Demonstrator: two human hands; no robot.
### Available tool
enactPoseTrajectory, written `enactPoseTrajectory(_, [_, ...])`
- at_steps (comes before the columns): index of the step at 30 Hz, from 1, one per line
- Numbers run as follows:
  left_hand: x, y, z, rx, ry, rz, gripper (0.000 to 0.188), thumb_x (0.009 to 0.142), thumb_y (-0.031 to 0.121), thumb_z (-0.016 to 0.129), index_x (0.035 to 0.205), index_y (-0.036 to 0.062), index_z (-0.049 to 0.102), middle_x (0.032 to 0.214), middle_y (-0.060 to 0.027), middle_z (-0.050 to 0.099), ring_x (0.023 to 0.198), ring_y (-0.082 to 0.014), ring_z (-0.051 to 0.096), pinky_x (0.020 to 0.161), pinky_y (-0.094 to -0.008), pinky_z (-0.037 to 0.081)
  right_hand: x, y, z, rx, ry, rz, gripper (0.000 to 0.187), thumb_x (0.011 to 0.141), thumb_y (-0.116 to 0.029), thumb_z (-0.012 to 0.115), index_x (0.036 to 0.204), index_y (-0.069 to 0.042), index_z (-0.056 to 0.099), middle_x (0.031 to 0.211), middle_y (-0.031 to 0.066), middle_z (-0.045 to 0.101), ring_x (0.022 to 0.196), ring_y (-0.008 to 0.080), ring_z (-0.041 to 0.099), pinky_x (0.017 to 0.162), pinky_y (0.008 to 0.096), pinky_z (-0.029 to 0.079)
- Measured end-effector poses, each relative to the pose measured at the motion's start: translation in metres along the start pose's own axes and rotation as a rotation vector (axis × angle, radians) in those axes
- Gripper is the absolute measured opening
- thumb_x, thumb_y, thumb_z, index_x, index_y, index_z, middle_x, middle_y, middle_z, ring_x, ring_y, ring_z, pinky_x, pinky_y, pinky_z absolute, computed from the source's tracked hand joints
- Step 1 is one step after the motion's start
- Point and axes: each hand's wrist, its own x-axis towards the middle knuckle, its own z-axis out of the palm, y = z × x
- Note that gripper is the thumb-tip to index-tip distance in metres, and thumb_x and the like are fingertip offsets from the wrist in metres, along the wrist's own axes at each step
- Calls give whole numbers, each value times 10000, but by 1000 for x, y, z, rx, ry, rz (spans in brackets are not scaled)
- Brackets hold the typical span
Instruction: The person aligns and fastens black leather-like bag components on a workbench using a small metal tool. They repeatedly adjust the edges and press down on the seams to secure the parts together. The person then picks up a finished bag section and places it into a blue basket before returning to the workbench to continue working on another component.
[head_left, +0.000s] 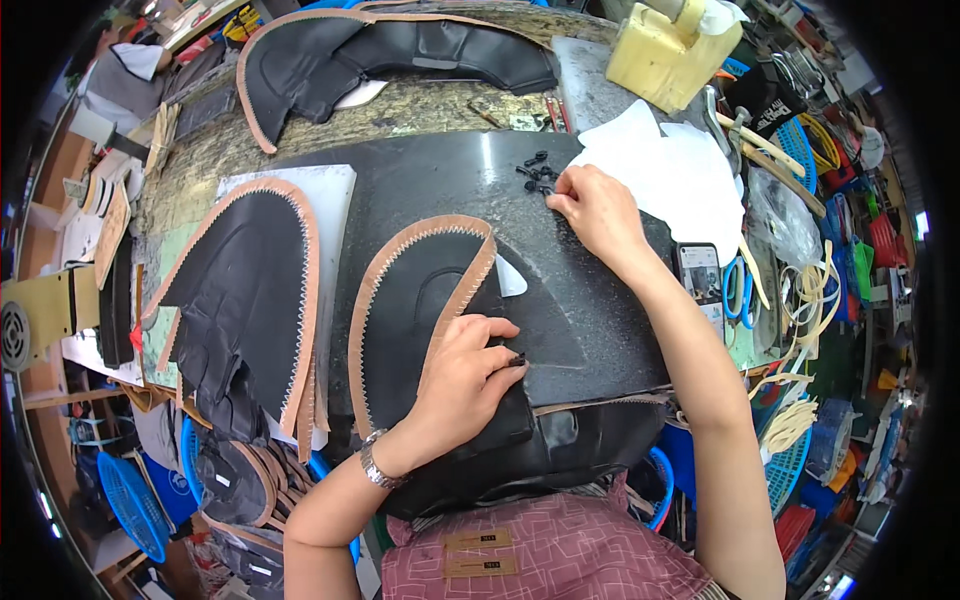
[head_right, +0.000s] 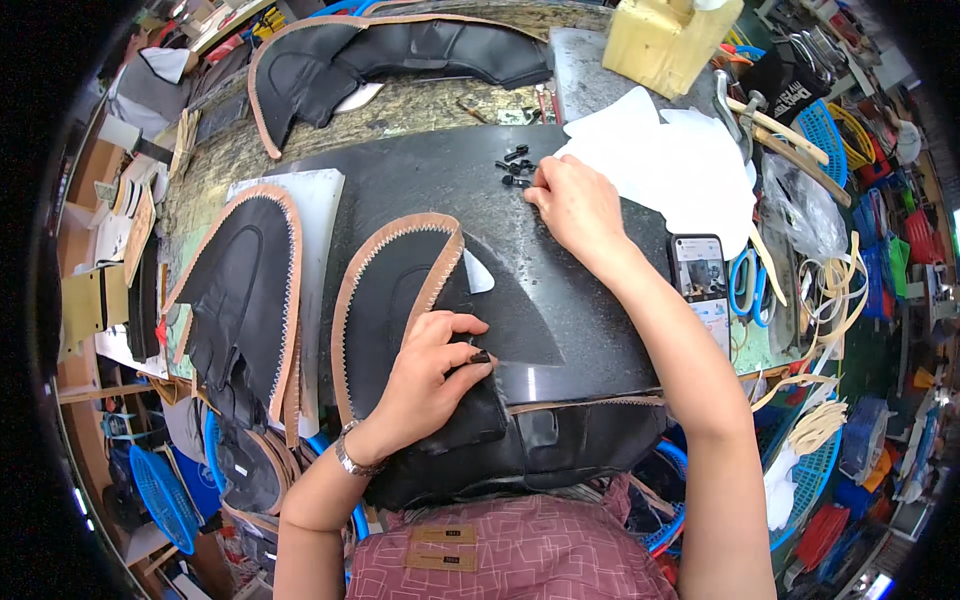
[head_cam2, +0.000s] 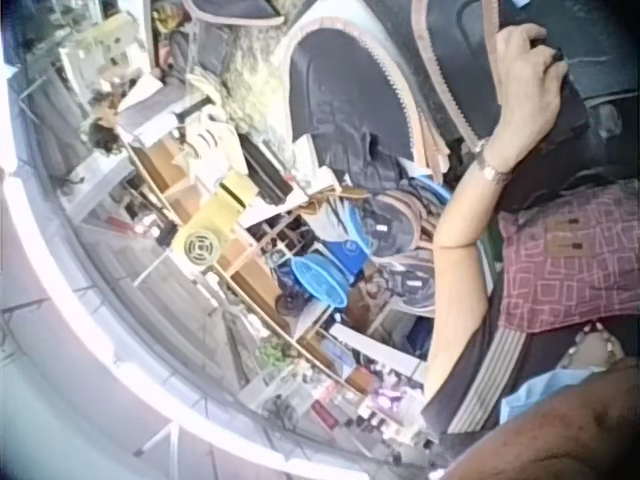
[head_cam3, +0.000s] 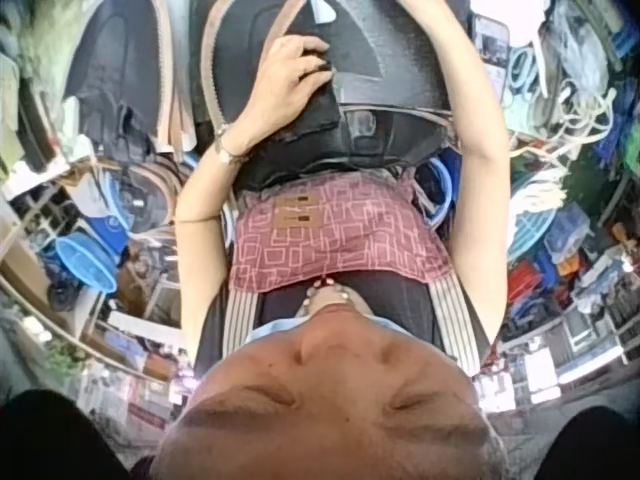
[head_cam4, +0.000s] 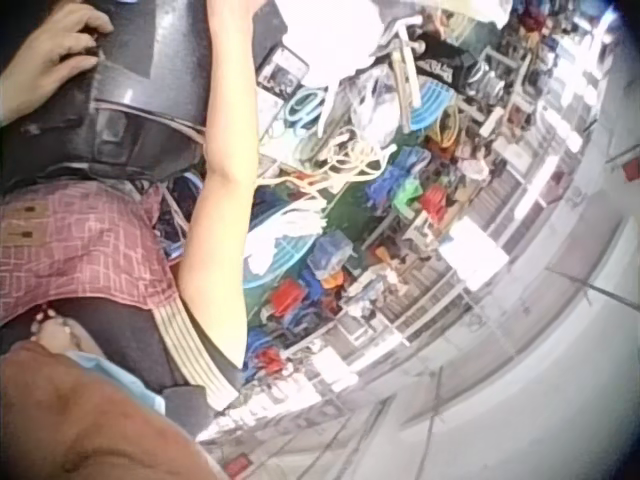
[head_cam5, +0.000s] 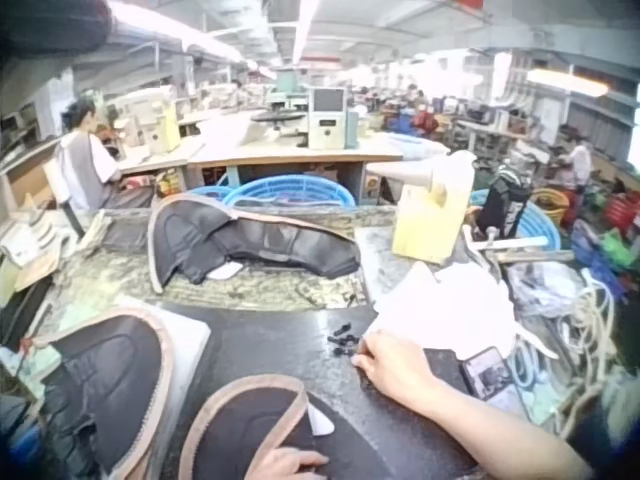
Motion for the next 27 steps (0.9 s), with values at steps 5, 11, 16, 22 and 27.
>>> enactPoseTrajectory(5, [-2, 2, 0, -66, 53, -43, 126, 731, 51, 694, 756, 0, 580, 1023, -77, 592, 996, -263, 517, 851, -358, 416, -51, -16, -37, 486, -172, 12, 150, 783, -134, 669, 859, -6, 655, 789, 99, 645, 717, 201, 629, 651, 304, 495])
enactPoseTrajectory(11, [-4, 0, 1, -56, 73, -33, 86, 752, 47, 671, 797, 7, 609, 1026, -79, 592, 1005, -266, 513, 867, -369, 407, -92, -55, -50, 543, -469, -176, 190, 713, -105, 731, 871, -43, 644, 733, 79, 601, 689, 200, 608, 607, 317, 484])
enactPoseTrajectory(16, [-3, 1, 2, -73, 71, -35, 75, 763, 52, 661, 809, 6, 624, 1028, -87, 592, 1011, -269, 511, 875, -378, 402, -78, -45, -33, 527, -333, -547, 265, 697, -119, 745, 915, -46, 612, 730, 64, 597, 666, 188, 600, 590, 323, 480])
enactPoseTrajectory(22, [-5, -2, 3, -76, 74, -40, 69, 768, 57, 660, 808, 10, 630, 1024, -89, 595, 1009, -268, 513, 872, -379, 403, -80, -55, -32, 579, -544, -304, 468, 696, -121, 757, 1101, -60, 532, 705, 62, 573, 634, 196, 591, 580, 319, 481])
enactPoseTrajectory(27, [-3, -1, 4, -92, 93, -52, 78, 762, 64, 666, 814, 18, 633, 1008, -86, 596, 986, -263, 521, 857, -372, 408, -92, -56, -30, 626, -580, -213, 618, 697, -107, 762, 1225, -67, 445, 705, 71, 572, 598, 195, 588, 550, 313, 477])
